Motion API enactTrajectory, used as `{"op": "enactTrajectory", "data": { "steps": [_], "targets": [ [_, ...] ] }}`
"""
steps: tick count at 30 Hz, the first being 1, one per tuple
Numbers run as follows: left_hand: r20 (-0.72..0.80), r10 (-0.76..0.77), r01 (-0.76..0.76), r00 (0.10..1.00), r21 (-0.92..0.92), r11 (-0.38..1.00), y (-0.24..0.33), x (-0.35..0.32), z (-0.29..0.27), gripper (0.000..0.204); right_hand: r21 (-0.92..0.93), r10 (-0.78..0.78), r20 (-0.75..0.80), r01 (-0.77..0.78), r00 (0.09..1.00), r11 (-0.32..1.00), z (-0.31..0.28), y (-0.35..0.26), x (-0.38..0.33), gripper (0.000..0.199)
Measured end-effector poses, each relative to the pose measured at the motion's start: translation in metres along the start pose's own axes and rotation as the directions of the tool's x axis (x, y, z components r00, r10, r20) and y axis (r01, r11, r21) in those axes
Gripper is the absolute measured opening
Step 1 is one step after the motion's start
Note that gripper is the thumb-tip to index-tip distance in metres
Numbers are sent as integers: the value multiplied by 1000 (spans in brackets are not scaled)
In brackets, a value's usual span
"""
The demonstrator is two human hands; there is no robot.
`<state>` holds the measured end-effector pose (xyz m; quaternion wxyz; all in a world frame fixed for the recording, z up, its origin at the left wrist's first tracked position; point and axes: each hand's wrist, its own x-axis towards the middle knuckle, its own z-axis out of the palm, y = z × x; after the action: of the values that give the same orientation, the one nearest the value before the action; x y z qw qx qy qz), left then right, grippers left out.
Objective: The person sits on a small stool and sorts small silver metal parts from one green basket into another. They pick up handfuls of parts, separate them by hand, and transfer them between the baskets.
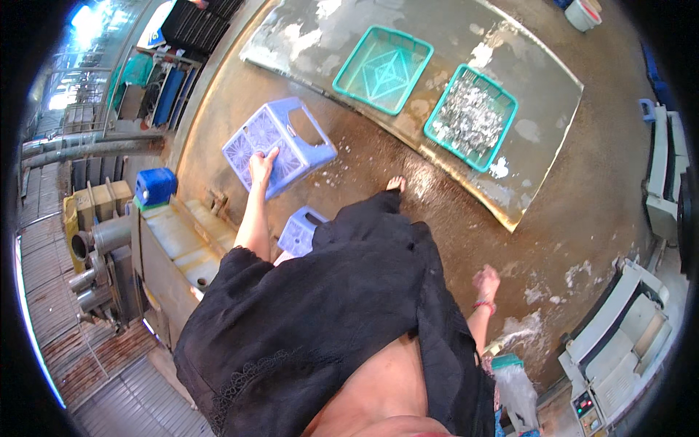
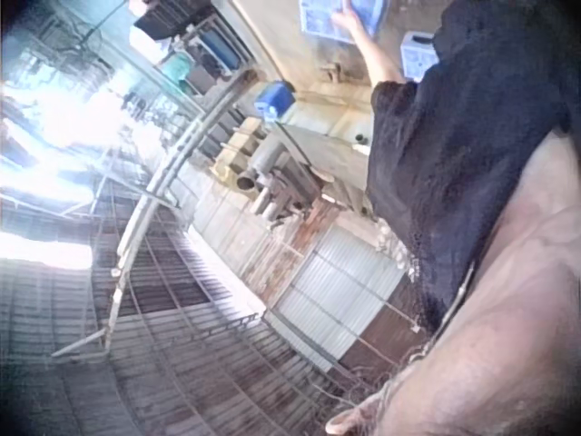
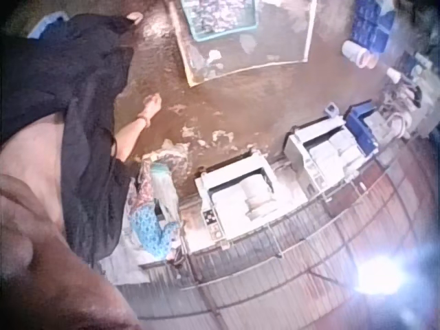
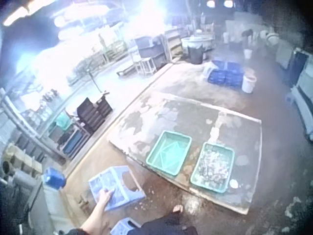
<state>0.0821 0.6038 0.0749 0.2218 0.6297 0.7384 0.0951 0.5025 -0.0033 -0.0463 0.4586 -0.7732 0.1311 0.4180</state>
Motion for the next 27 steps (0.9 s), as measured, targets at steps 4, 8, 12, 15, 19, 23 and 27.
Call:
{"op": "enactTrajectory", "data": {
  "steps": [4,8,12,15,19,23,27],
  "targets": [
    [136,94,-130,986,283,950,60,27,21,57,137,198,33,-201,980,970,2,44,-10,23],
    [295,77,-199,952,412,889,84,43,21,61,-33,400,63,-398,914,917,7,49,2,27],
    [398,44,-237,916,451,861,66,38,38,56,21,397,47,-399,916,917,-8,10,50,23],
    [244,282,-359,928,378,853,14,21,59,59,103,160,-6,-159,987,982,6,-64,113,15],
    [468,-185,-88,864,503,860,48,-2,68,58,20,-124,-2,124,992,992,21,-211,128,23],
    [524,-231,-220,820,661,717,49,-9,100,63,-11,-207,84,209,975,978,38,-257,171,25],
    [496,-289,-265,819,773,576,38,-29,132,67,-76,-257,79,263,963,962,84,-258,222,23]
  ]
}}
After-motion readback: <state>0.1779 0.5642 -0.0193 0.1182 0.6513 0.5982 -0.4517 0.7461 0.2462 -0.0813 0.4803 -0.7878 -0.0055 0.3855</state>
